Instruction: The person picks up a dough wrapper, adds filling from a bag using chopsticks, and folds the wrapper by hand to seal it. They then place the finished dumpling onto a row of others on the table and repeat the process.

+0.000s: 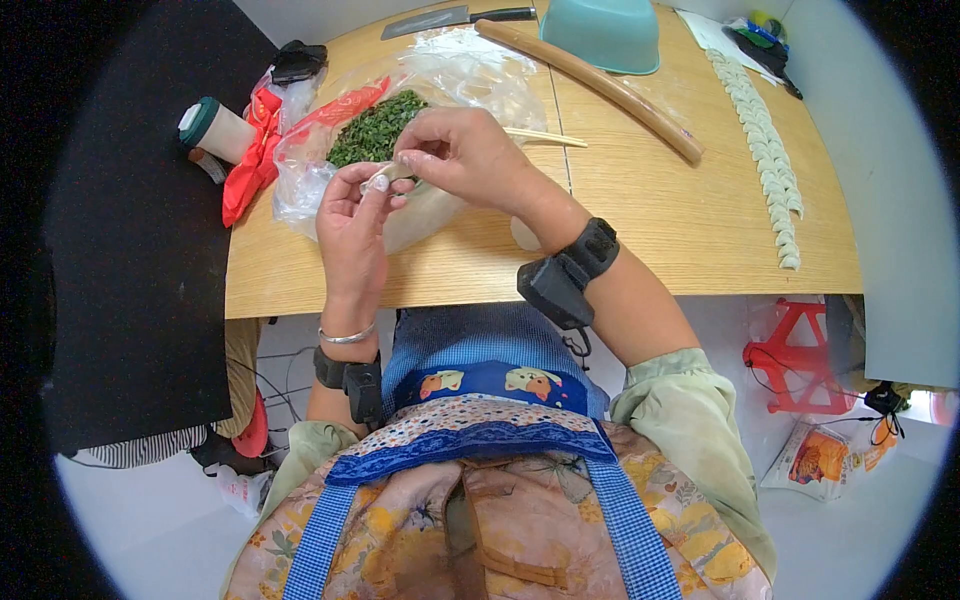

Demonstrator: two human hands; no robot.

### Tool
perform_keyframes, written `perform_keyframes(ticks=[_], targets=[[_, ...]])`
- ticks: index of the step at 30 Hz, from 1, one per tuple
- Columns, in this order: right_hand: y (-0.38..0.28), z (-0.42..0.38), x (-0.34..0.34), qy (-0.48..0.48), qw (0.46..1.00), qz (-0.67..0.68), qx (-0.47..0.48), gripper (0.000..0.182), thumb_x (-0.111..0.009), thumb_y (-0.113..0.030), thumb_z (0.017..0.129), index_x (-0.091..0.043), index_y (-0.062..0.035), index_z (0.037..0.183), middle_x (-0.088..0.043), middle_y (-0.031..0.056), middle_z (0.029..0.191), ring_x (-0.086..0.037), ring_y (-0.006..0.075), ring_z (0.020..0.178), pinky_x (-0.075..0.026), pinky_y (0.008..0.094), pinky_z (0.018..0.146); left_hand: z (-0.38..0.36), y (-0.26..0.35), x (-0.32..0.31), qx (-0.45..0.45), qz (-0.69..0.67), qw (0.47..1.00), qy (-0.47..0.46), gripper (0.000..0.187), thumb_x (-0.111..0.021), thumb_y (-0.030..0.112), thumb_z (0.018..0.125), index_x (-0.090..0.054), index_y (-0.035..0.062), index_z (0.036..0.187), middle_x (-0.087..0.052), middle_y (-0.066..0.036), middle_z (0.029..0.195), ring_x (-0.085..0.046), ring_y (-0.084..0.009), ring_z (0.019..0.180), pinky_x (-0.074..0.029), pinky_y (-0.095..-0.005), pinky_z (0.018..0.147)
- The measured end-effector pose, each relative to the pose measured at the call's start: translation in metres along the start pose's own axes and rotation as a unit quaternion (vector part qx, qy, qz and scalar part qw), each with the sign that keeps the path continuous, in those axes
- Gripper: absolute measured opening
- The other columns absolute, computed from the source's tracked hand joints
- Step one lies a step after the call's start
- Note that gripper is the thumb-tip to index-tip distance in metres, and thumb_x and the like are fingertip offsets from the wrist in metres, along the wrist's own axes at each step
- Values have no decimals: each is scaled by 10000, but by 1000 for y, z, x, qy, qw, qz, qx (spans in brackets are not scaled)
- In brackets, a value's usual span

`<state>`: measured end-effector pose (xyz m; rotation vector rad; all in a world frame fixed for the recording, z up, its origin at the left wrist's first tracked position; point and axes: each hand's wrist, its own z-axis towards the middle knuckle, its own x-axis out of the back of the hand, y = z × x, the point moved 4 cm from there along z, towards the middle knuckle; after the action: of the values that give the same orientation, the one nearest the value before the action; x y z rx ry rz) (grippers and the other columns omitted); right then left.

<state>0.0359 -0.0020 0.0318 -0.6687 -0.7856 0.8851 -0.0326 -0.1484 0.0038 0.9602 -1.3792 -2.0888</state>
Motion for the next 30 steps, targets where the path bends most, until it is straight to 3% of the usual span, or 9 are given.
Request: perform_keyframes(ticks=[9,18,30], targets=[[-6,0,-5,-35,999,-21,29,110,-685,-101,819,-659,-39,905,-620,36,814,-592,121,725,-468,252,658,-1,2,-1,-10,41,999,-17,122,-567,-2,923,-562,-18,1043,-646,-92,961,-665,-149,856,-545,-238,735],[-5,0,-5,-12,999,-46,25,103,-672,-77,813,-655,-20,897,-636,52,783,-608,129,703,-485,268,655,-1,3,-7,-3,23,999,-26,135,-559,-13,922,-539,-12,1056,-639,-97,969,-666,-149,859,-548,-242,747],[-4,0,-5,-13,999,5,40,136,-693,-95,811,-681,-31,930,-630,36,832,-572,126,731,-463,258,659,1,1,-3,3,40,999,-24,116,-553,-14,924,-524,-3,1035,-627,-89,953,-667,-157,852,-555,-243,735]])
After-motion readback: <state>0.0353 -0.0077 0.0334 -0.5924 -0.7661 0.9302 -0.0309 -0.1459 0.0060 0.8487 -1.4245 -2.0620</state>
